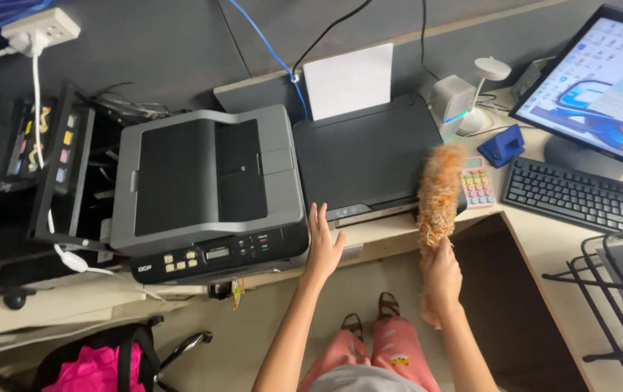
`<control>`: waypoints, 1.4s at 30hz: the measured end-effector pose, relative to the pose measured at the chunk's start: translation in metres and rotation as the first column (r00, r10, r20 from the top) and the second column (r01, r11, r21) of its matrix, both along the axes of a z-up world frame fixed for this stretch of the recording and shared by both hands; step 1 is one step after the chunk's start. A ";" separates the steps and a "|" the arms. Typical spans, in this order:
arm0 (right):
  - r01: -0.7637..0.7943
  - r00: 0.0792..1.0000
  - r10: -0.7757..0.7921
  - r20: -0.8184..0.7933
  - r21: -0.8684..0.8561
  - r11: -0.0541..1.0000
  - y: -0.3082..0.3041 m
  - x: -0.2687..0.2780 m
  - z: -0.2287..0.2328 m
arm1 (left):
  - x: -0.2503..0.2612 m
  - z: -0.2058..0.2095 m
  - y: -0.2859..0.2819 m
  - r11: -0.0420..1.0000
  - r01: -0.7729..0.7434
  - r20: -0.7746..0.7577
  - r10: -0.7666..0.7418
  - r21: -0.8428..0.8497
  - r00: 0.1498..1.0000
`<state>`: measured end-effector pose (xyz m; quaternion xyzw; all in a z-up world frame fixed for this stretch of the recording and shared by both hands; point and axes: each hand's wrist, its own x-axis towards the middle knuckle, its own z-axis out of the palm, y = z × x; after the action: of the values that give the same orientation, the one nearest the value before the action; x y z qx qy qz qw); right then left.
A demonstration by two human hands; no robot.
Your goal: The person folds a pink cloth and places it on a chair. They then use a fluffy duster to clean the top and inside of two printers on a desk, moving a white mug aside to reach the surface.
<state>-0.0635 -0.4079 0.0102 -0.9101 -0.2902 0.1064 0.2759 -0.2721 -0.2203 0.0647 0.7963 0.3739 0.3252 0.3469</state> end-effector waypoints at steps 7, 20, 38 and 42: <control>-0.422 0.906 0.423 -0.033 -0.170 0.891 0.037 -0.024 -0.001 | 0.019 -0.006 0.012 0.998 0.052 0.036 -0.053 0.024 0.998; -0.504 0.864 0.503 0.036 0.016 0.864 0.105 -0.010 0.027 | 0.043 -0.018 0.046 0.999 -0.038 -0.056 0.039 0.033 0.998; -0.303 0.953 0.304 0.000 0.093 0.948 0.197 0.010 0.011 | 0.049 -0.029 0.081 0.988 -0.152 -0.039 0.152 0.010 0.988; -0.380 0.921 0.389 -0.033 0.153 0.912 0.201 -0.005 0.028 | 0.055 -0.039 0.090 0.985 -0.169 -0.033 0.170 0.019 0.985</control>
<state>-0.0681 -0.2070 0.0386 -0.8094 -0.4615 0.1658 0.3232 -0.2176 -0.1300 0.0262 0.7698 0.4437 0.3427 0.3051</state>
